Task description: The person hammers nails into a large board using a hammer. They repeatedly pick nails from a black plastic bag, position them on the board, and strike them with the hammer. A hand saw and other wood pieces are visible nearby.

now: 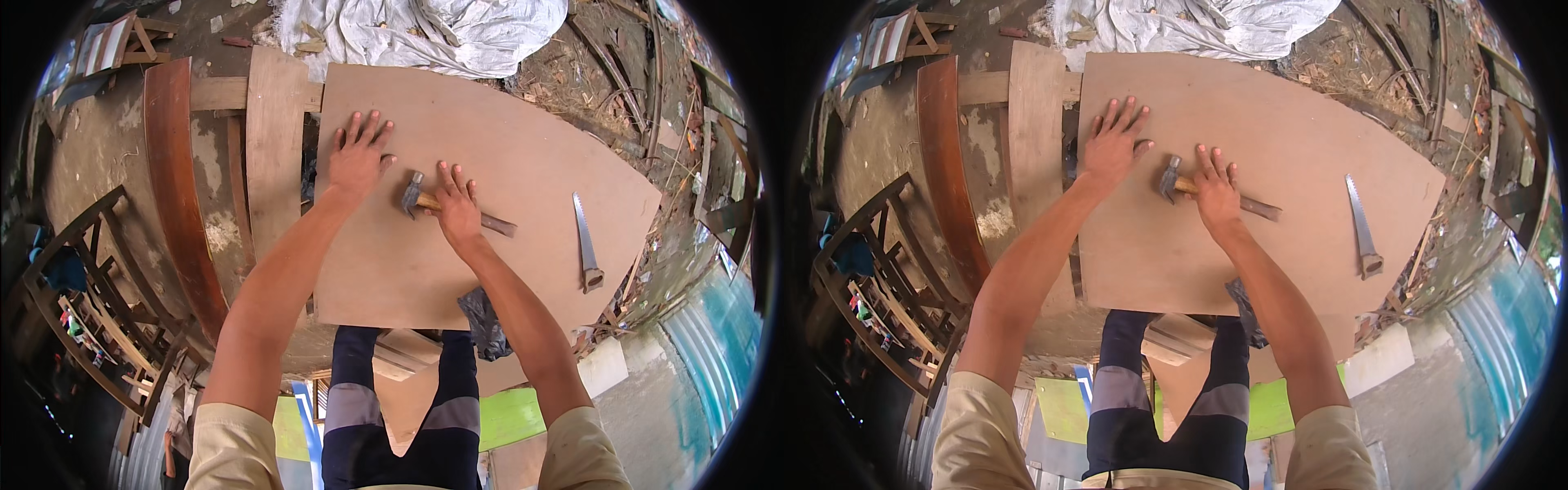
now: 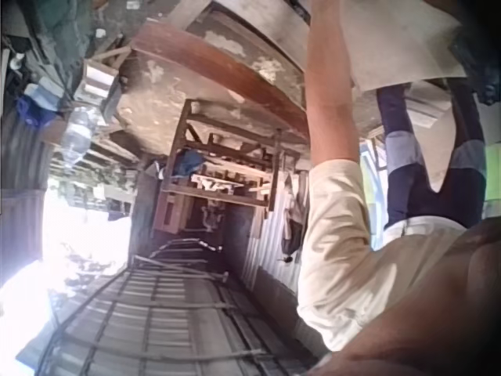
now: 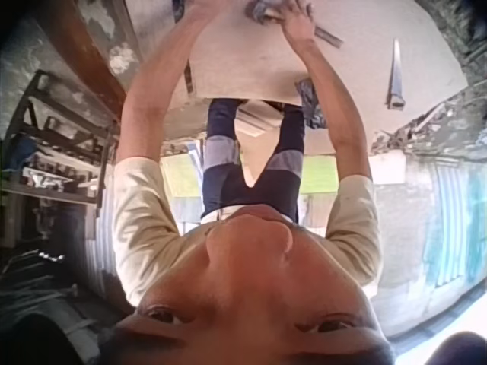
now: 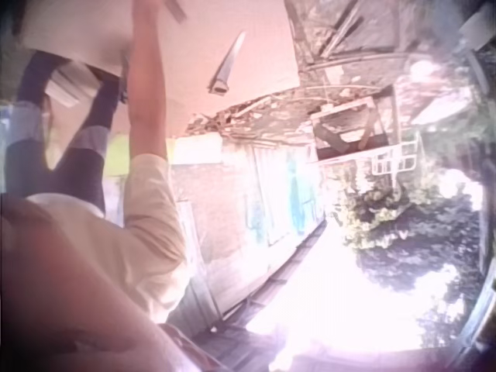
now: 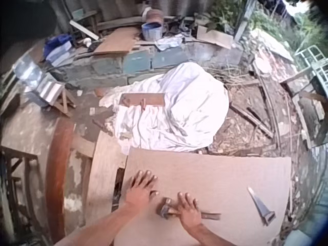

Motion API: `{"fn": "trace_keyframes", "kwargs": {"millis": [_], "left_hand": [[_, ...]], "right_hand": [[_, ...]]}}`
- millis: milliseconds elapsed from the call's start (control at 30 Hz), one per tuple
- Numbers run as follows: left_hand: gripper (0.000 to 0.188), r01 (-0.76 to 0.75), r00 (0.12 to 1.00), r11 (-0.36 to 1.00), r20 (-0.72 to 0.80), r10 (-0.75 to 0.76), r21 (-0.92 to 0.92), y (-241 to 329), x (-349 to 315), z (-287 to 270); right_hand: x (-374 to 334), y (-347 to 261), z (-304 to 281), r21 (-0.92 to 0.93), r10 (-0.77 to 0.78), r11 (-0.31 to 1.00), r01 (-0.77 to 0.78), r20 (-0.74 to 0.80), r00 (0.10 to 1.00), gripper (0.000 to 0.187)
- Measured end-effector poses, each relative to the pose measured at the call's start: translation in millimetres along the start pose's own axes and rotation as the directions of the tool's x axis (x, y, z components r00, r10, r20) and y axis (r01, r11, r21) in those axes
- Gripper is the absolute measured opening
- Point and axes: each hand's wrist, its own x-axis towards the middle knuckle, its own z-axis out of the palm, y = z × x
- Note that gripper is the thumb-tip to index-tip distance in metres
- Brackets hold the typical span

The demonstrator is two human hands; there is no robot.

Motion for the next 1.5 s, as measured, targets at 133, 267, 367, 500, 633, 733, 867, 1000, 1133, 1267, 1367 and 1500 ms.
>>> {"fn": "trace_keyframes", "kwargs": {"millis": [133,267,367,500,633,733,867,1000,1133,1267,1367,1500], "left_hand": [[0.067,0.065,0.994,0.997,0.08,-0.068,0.049,9,1,-2],[0.069,0.063,0.998,0.996,0.005,-0.063,0.059,5,-4,10],[0.071,0.057,0.996,0.998,-0.068,-0.054,0.04,1,-8,17],[0.079,0.064,0.991,0.985,-0.103,-0.082,-0.159,-4,-8,12],[0.096,0.321,0.871,0.822,-0.194,-0.451,-0.471,-2,-7,18],[0.104,0.477,0.753,0.6,-0.054,-0.656,-0.642,-10,5,14],[0.104,0.539,0.674,0.371,0.123,-0.728,-0.756,-46,29,10],[0.093,0.524,0.749,0.382,0.199,-0.632,-0.761,-57,31,-2],[0.088,0.47,0.753,0.424,0.102,-0.65,-0.774,-49,26,-7],[0.091,0.463,0.713,0.342,0.114,-0.692,-0.818,-60,29,9],[0.069,0.483,0.669,0.278,0.145,-0.729,-0.83,-66,35,12],[0.065,0.449,0.762,0.161,0.282,-0.584,-0.879,-71,32,-3]], "right_hand": [[-3,-1,4,-0.017,-0.022,1.0,0.021,-0.058,0.998,0.032],[-4,0,7,-0.01,-0.042,0.999,0.042,-0.074,0.996,0.033],[-2,2,6,-0.018,-0.052,0.999,0.05,-0.075,0.996,0.033],[-2,4,3,-0.003,-0.063,0.998,0.063,-0.08,0.995,0.033],[0,4,0,-0.012,-0.06,0.998,0.059,-0.069,0.996,0.033],[-1,5,1,-0.01,-0.046,0.999,0.045,-0.064,0.997,0.033],[-1,3,0,0.02,-0.068,0.997,0.07,-0.084,0.994,0.032],[-3,3,-1,0.028,-0.04,0.999,0.042,-0.064,0.997,0.033],[-3,4,1,0.016,-0.025,1.0,0.026,-0.059,0.998,0.032],[-4,3,1,0.048,-0.053,0.997,0.058,-0.097,0.994,0.032],[-4,2,2,0.049,-0.068,0.996,0.074,-0.124,0.99,0.031],[-3,3,0,0.044,-0.045,0.998,0.049,-0.09,0.995,0.031]]}}
